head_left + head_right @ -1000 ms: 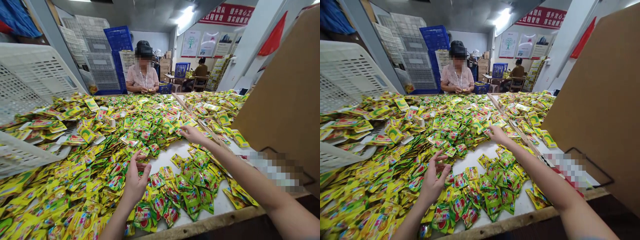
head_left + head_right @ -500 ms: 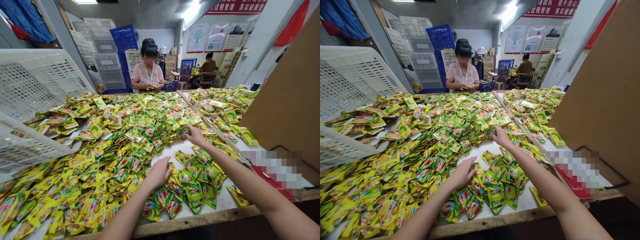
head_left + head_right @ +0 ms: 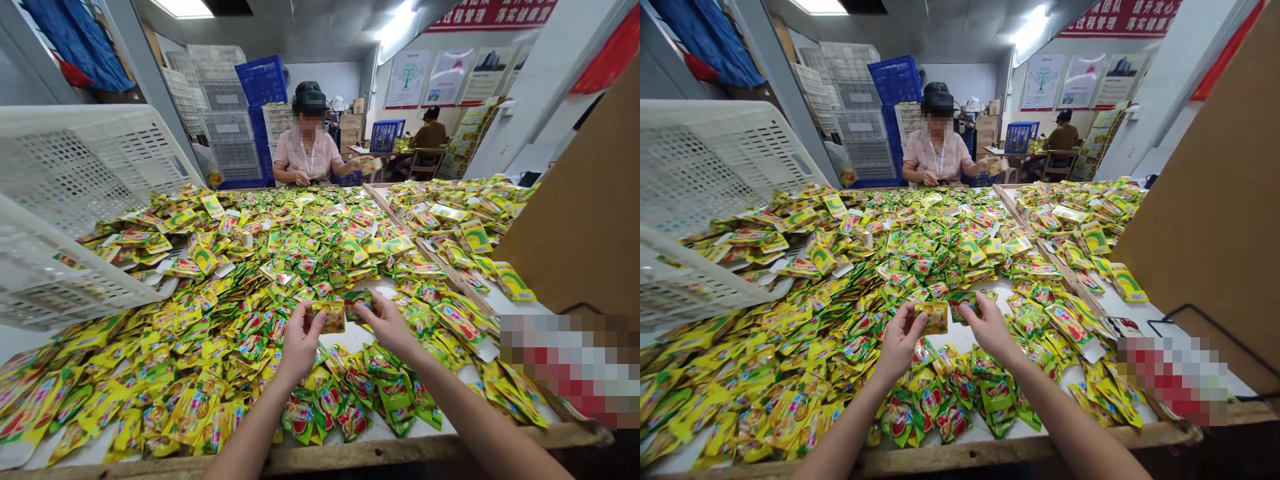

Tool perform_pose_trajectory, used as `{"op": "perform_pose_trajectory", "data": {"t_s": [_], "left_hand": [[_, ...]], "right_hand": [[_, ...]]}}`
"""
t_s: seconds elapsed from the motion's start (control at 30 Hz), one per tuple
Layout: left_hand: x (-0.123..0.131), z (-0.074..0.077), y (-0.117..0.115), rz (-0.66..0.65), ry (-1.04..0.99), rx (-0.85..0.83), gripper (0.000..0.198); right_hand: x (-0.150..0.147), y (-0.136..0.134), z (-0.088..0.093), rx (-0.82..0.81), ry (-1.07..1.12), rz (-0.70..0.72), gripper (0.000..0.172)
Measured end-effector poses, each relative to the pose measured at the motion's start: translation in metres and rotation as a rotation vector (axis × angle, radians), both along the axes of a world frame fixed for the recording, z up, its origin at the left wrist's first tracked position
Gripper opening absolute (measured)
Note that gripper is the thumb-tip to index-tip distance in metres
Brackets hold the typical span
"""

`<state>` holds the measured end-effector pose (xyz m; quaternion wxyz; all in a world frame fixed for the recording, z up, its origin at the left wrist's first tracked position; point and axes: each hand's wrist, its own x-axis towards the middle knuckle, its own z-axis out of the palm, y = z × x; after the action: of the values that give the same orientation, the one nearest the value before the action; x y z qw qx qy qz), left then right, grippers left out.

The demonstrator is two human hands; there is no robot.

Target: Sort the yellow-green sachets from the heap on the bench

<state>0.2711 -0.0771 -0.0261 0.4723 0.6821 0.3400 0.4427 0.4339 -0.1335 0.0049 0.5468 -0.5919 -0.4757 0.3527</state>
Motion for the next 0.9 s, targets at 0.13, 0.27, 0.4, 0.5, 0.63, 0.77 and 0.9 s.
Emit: {"op": "perform_pose_trajectory", "data": {"t_s": [0.13,0.27,0.4,0.5,0.63,0.77,0.9], "left_hand": [[0.003,-0.001,-0.010,0.008,-0.149,-0.115,0.030],[-0.001,-0.001,-0.018,0.055,-0.093,-0.065,0.031],[-0.027,0.016,0.006,-0.082,0.191,0.158,0.022],[-0.072,0.034,0.059,0.293,0.569,0.197,0.020],[-0.139,0.041,0.139,0.540,0.772,0.099,0.021],[-0.169,0.030,0.187,0.642,0.881,0.026,0.035],[-0.157,0.024,0.221,0.696,0.888,0.036,0.052]], "right_hand": [[-0.037,-0.003,-0.011,-0.047,0.398,0.087,0.042],[-0.048,-0.009,-0.007,-0.041,0.388,0.083,0.041],[-0.033,-0.012,-0.008,-0.103,0.282,0.034,0.039],[-0.018,-0.010,-0.015,-0.146,0.320,-0.040,0.041],[-0.012,-0.011,-0.021,-0.152,0.420,-0.105,0.045],[-0.022,-0.015,-0.022,-0.121,0.411,-0.153,0.040],[-0.033,-0.015,-0.029,-0.099,0.388,-0.119,0.036]]}}
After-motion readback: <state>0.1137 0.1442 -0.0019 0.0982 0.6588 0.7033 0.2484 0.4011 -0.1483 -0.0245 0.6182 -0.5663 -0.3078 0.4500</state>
